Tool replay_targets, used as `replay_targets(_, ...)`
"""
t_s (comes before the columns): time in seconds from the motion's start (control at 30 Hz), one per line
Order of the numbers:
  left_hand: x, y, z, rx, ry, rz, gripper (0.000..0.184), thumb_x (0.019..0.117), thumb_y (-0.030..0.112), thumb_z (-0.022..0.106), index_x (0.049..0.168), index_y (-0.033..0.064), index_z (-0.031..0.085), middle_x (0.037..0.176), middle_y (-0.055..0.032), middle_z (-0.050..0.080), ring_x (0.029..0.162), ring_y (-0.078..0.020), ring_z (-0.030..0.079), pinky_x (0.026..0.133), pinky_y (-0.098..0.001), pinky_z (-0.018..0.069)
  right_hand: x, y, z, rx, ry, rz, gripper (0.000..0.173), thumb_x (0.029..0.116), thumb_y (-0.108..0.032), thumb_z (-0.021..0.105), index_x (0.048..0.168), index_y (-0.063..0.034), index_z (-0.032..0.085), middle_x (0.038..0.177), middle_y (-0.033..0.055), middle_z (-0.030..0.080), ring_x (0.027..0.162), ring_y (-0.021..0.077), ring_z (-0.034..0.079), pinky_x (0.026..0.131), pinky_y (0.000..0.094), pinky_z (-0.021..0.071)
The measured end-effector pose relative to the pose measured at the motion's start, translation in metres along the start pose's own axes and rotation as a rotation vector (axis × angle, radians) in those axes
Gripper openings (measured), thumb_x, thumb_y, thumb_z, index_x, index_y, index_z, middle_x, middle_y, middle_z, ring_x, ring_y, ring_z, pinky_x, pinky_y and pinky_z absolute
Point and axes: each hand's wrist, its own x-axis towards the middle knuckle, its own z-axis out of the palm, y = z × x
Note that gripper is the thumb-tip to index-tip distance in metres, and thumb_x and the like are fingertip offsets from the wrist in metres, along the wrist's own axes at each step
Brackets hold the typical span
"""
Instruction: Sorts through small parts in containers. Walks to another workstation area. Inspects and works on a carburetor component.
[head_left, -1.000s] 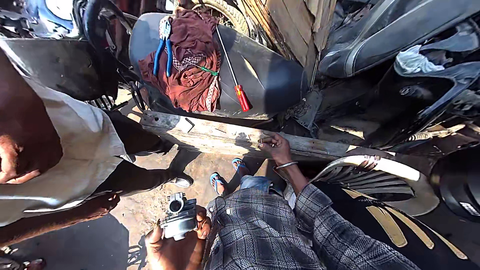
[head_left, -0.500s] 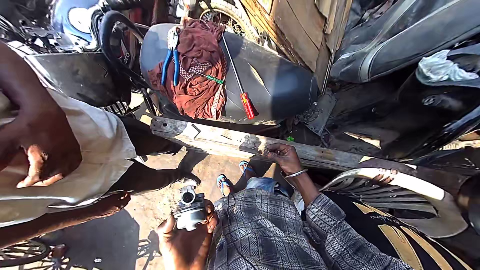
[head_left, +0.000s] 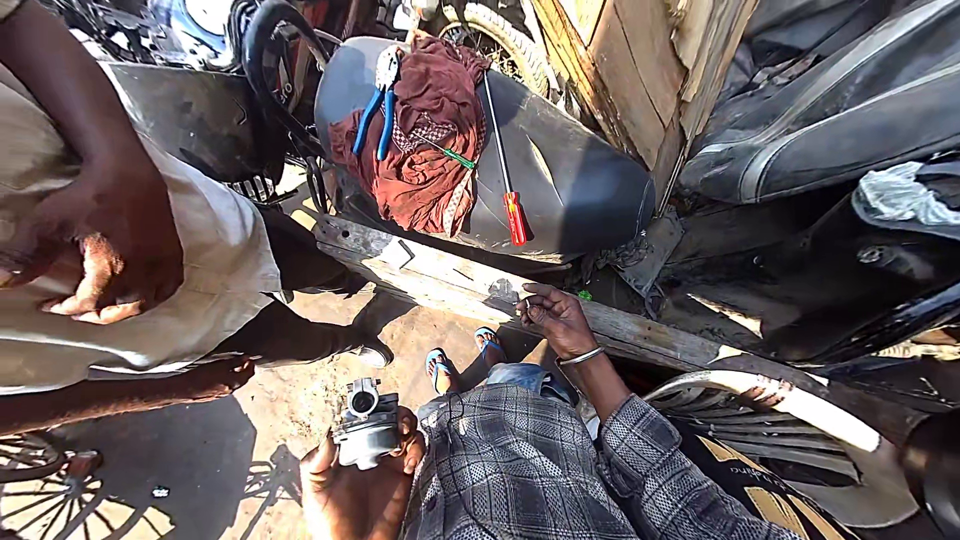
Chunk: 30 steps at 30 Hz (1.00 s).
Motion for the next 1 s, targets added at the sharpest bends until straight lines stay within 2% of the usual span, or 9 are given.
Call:
replay_targets(0.1,-0.002,-0.001,0.000,0.001,0.023,0.033,0.056,0.0822,0.049,0.070,0.111,0.0017,0.069,0.098,-0.0192,0.068,0.079,-0.0254,0.068,0.066,-0.0349,0.0565,0.003,0.003,0.001,-0.082,-0.002,-0.002,0.023,0.0940,0.000,0.064,0.116,0.0007,0.071,0.098,0.0099,0.074,0.079,0.0138,0.070,0.075,0.0301,0.0612)
replay_targets(0.17,-0.003,-0.003,0.001,0.013,0.060,0.062,0.055,0.0810,0.050,0.071,0.109,0.0022,0.069,0.097,-0.0190,0.068,0.077,-0.0248,0.068,0.064,-0.0342,0.0568,0.005,0.000,-0.002,-0.416,-0.042,0.084,0.017,0.0940,0.000,0.067,0.110,0.0013,0.074,0.095,0.0089,0.076,0.079,0.0120,0.071,0.078,0.0297,0.0613)
replay_targets(0.27,-0.004,-0.006,0.001,0.035,0.101,0.102,0.053,0.0817,0.048,0.072,0.108,0.0016,0.069,0.098,-0.0200,0.068,0.077,-0.0251,0.069,0.062,-0.0338,0.0566,0.010,0.002,-0.008,-1.053,-0.320,0.318,0.017,0.0973,-0.011,0.065,0.110,-0.0086,0.076,0.101,0.0083,0.076,0.092,0.0201,0.072,0.091,0.0453,0.0570)
replay_targets(0.33,-0.004,-0.009,0.000,0.085,0.135,0.130,0.051,0.0815,0.047,0.073,0.106,0.0023,0.069,0.099,-0.0202,0.069,0.079,-0.0254,0.069,0.062,-0.0340,0.0567,0.008,0.006,-0.005,-1.242,-0.412,0.351,0.017,0.0975,-0.013,0.064,0.107,-0.0129,0.078,0.102,0.0084,0.076,0.097,0.0249,0.072,0.092,0.0530,0.0552)
replay_targets(0.53,0.003,-0.024,-0.004,0.298,0.278,0.214,0.050,0.0776,0.047,0.079,0.105,0.0070,0.069,0.094,-0.0160,0.072,0.073,-0.0205,0.070,0.060,-0.0311,0.0569,0.005,0.003,0.006,-1.130,-0.379,0.390,0.016,0.0974,-0.015,0.066,0.109,-0.0115,0.077,0.101,0.0075,0.075,0.093,0.0207,0.072,0.089,0.0480,0.0572)
replay_targets(0.7,0.042,-0.041,-0.027,0.647,0.325,0.181,0.062,0.0867,0.042,0.070,0.134,0.0136,0.042,0.102,-0.0126,0.070,0.085,-0.0199,0.071,0.069,-0.0314,0.0581,-0.001,-0.022,0.021,-0.666,-0.271,0.373,0.020,0.1028,-0.017,0.062,0.108,-0.0010,0.074,0.085,0.0078,0.075,0.071,0.0140,0.072,0.071,0.0326,0.0623)
replay_targets(0.8,0.074,-0.066,-0.043,0.910,0.265,0.156,0.059,0.0880,0.035,0.072,0.136,0.0175,0.041,0.103,-0.0055,0.068,0.086,-0.0162,0.068,0.075,-0.0327,0.0584,-0.013,-0.037,0.032,-0.509,-0.179,0.439,0.029,0.1064,-0.023,0.056,0.107,0.0015,0.072,0.084,0.0107,0.076,0.065,0.0180,0.073,0.064,0.0339,0.0646)
replay_targets(0.9,0.110,-0.103,-0.055,1.083,0.162,0.132,0.064,0.0873,0.022,0.078,0.137,0.0173,0.037,0.111,-0.0059,0.067,0.094,-0.0176,0.069,0.081,-0.0373,0.0606,-0.024,-0.043,0.027,-0.471,-0.054,0.511,0.028,0.1048,-0.021,0.059,0.117,0.0023,0.070,0.093,0.0132,0.077,0.071,0.0215,0.076,0.068,0.0370,0.0667)
replay_targets(1.0,0.145,-0.146,-0.073,1.441,0.011,0.188,0.072,0.0848,0.031,0.083,0.138,0.0120,0.038,0.112,-0.0107,0.067,0.092,-0.0203,0.071,0.082,-0.0435,0.0610,-0.029,-0.040,0.006,-0.536,0.049,0.489,0.025,0.0964,-0.012,0.071,0.117,0.0025,0.071,0.093,0.0137,0.076,0.075,0.0220,0.076,0.073,0.0382,0.0665)
